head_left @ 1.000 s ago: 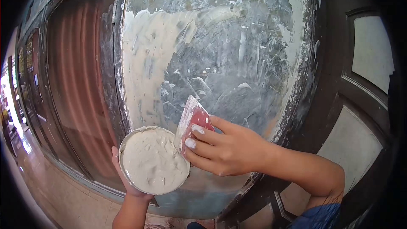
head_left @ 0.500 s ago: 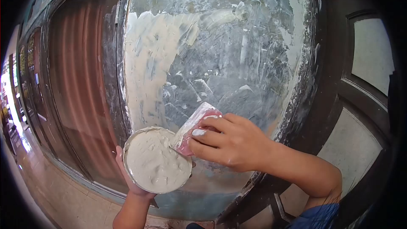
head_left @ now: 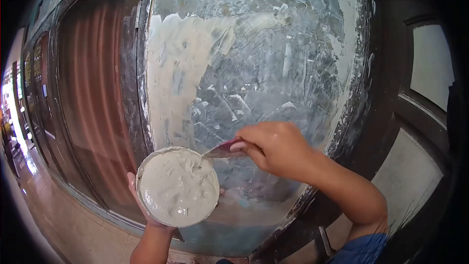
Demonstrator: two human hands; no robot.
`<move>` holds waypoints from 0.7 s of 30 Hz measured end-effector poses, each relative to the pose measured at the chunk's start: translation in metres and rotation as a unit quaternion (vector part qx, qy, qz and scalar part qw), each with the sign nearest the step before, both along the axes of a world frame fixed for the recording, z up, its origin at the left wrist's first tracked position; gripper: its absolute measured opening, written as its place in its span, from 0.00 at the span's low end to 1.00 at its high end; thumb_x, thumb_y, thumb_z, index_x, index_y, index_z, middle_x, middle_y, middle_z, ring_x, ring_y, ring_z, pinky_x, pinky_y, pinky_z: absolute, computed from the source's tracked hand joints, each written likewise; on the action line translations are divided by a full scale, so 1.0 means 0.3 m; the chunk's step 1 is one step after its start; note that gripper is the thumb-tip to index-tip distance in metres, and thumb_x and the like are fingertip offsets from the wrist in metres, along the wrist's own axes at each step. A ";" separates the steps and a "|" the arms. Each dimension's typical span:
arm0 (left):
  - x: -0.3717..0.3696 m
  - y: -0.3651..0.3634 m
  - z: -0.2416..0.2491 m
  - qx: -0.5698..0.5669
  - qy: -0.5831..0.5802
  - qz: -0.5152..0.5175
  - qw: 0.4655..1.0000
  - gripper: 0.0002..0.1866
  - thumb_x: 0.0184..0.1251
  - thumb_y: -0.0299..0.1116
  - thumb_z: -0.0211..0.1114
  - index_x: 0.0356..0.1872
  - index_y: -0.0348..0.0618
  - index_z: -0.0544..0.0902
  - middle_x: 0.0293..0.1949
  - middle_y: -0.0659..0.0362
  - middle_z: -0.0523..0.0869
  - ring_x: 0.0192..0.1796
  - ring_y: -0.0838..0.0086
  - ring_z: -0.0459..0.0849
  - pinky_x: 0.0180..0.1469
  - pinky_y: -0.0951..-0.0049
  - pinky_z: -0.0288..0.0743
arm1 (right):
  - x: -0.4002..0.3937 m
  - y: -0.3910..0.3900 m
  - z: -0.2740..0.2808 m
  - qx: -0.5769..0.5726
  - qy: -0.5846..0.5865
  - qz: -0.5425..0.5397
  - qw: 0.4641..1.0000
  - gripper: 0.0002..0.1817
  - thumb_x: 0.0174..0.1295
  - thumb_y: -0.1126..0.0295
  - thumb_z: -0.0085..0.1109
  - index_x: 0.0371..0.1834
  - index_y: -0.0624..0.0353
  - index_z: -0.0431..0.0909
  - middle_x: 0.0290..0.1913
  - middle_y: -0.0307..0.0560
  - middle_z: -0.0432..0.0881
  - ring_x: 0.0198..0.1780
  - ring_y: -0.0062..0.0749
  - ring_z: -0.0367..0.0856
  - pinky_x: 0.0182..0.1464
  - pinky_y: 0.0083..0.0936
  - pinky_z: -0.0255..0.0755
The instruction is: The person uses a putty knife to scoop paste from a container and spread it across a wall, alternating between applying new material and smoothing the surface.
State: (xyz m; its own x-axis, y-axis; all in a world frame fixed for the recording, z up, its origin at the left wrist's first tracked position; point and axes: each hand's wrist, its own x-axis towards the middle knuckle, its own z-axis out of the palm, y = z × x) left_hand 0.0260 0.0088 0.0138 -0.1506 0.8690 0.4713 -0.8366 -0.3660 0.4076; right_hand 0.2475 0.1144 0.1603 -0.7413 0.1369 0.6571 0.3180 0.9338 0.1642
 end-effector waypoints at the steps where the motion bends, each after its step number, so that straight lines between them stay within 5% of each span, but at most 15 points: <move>1: -0.005 -0.003 0.003 -0.001 -0.014 -0.010 1.000 0.59 0.60 0.88 0.45 0.83 0.53 0.65 0.80 0.42 0.67 0.75 0.30 0.71 0.65 0.08 0.65 | -0.007 0.013 0.007 -0.040 0.024 0.018 0.999 0.07 0.71 0.65 0.66 0.42 0.56 0.85 0.32 0.49 0.89 0.34 0.53 0.87 0.34 0.45 0.79; 6: -0.051 -0.020 -0.001 -0.011 -0.153 -0.052 0.987 0.61 0.57 0.90 0.45 0.84 0.56 0.62 0.80 0.41 0.66 0.74 0.23 0.69 0.62 0.07 0.65 | -0.047 0.081 0.142 -0.217 0.117 0.006 0.969 0.11 0.73 0.65 0.65 0.44 0.63 0.85 0.32 0.57 0.88 0.32 0.49 0.86 0.39 0.38 0.77; 8: -0.102 -0.010 -0.046 -0.001 0.025 0.002 1.000 0.64 0.55 0.92 0.45 0.85 0.58 0.60 0.81 0.40 0.64 0.71 0.14 0.67 0.61 0.07 0.66 | -0.056 0.138 0.217 -0.192 0.182 -0.044 0.963 0.12 0.73 0.65 0.66 0.45 0.65 0.85 0.33 0.55 0.89 0.32 0.44 0.87 0.39 0.37 0.78; 10: -0.126 -0.010 -0.068 0.004 0.029 0.012 0.999 0.64 0.54 0.93 0.45 0.86 0.59 0.59 0.81 0.40 0.64 0.70 0.11 0.66 0.60 0.07 0.67 | -0.062 0.150 0.305 -0.215 0.223 -0.063 0.949 0.13 0.73 0.64 0.66 0.46 0.66 0.86 0.35 0.56 0.89 0.34 0.43 0.88 0.41 0.37 0.78; 21: -0.147 -0.060 -0.049 0.012 -0.082 0.021 0.996 0.64 0.56 0.91 0.46 0.84 0.52 0.62 0.78 0.37 0.68 0.68 0.16 0.72 0.59 0.07 0.69 | -0.047 0.343 0.487 -0.022 0.328 -0.125 0.936 0.17 0.74 0.60 0.64 0.48 0.65 0.88 0.41 0.63 0.90 0.43 0.56 0.89 0.50 0.43 0.79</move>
State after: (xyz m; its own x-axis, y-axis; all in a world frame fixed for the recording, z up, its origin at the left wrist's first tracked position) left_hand -0.0181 -0.0091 -0.0011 -0.2631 0.8494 0.4574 -0.8750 -0.4098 0.2577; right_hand 0.2333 0.2172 0.3063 -0.1214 0.2901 0.9493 0.5456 0.8184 -0.1803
